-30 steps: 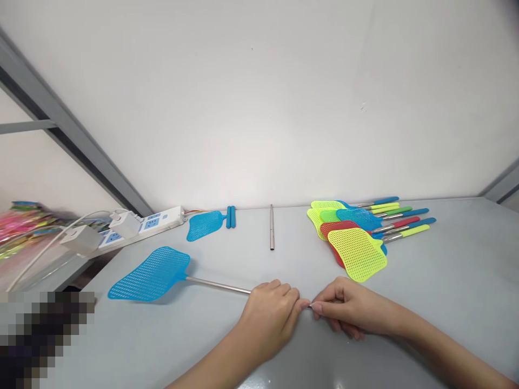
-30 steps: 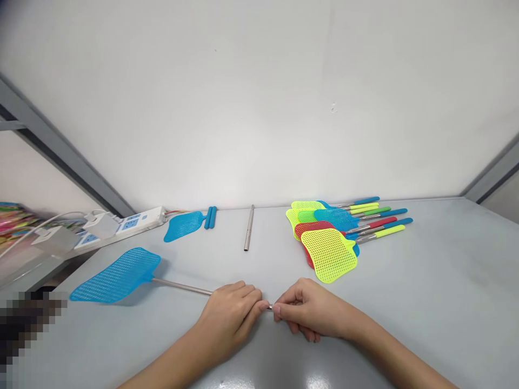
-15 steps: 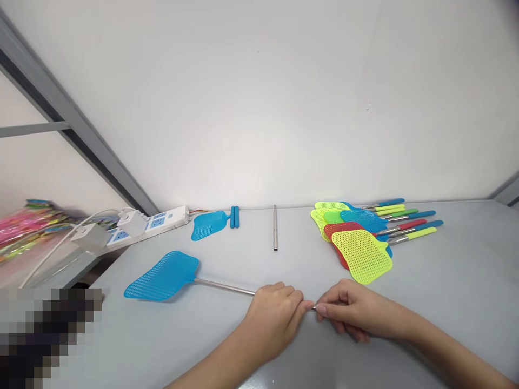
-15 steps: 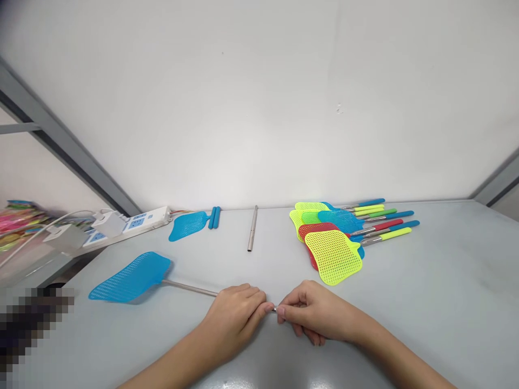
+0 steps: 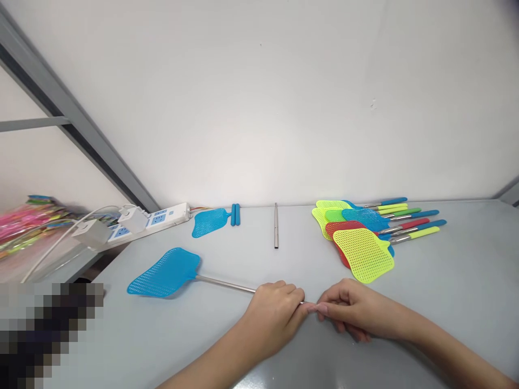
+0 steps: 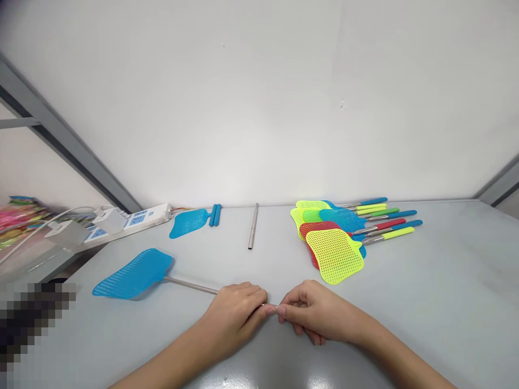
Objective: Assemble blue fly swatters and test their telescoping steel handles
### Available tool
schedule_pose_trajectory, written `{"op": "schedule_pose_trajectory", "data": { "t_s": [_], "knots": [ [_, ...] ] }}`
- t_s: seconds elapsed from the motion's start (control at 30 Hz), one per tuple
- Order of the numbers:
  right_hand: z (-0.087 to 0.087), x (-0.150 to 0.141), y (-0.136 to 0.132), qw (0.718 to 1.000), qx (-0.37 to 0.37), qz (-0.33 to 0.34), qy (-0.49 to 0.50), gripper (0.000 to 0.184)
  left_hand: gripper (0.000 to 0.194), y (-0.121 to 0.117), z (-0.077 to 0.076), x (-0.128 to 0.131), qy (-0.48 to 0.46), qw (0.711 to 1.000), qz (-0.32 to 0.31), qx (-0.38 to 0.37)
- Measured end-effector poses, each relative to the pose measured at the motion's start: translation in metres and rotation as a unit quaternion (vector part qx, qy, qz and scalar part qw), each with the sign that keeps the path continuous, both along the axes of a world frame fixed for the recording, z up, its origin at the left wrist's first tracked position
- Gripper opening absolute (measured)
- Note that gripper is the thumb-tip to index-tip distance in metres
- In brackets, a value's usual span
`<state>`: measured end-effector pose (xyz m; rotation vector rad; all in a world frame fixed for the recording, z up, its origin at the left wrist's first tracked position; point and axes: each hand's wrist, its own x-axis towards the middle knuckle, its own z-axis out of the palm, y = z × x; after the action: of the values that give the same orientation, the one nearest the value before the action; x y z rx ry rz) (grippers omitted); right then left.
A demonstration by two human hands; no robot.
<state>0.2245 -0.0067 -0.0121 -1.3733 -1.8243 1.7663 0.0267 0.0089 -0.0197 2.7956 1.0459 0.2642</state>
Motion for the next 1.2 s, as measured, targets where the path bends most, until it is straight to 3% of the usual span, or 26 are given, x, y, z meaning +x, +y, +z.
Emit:
{"op": "schedule_pose_trajectory", "data": {
  "t_s": [0.17,0.37,0.5,0.7,1.03,1.2],
  "knots": [
    [0.003,0.001,0.001,1.000,-0.010,-0.002,0.010,0.030,0.029,-0.005,-0.004,0.002,-0.043,0.995,-0.001,0.091],
    [0.007,0.000,-0.002,0.990,-0.085,0.017,0.114,0.027,0.021,-0.009,-0.010,0.002,-0.091,0.976,-0.024,0.199],
    [0.008,-0.002,-0.004,0.979,-0.129,0.000,0.156,0.027,0.022,-0.001,-0.004,0.000,-0.096,0.960,-0.056,0.257],
    [0.007,-0.008,-0.007,0.977,-0.138,-0.029,0.163,0.031,0.030,0.014,0.004,-0.007,-0.091,0.930,-0.110,0.340],
    [0.015,-0.018,-0.018,0.974,-0.187,-0.061,0.113,0.036,0.043,0.021,0.013,-0.017,-0.076,0.905,-0.161,0.387],
    [0.018,-0.017,-0.019,0.970,-0.191,-0.059,0.137,0.035,0.042,0.024,0.016,-0.019,-0.075,0.894,-0.177,0.405]
  ]
}}
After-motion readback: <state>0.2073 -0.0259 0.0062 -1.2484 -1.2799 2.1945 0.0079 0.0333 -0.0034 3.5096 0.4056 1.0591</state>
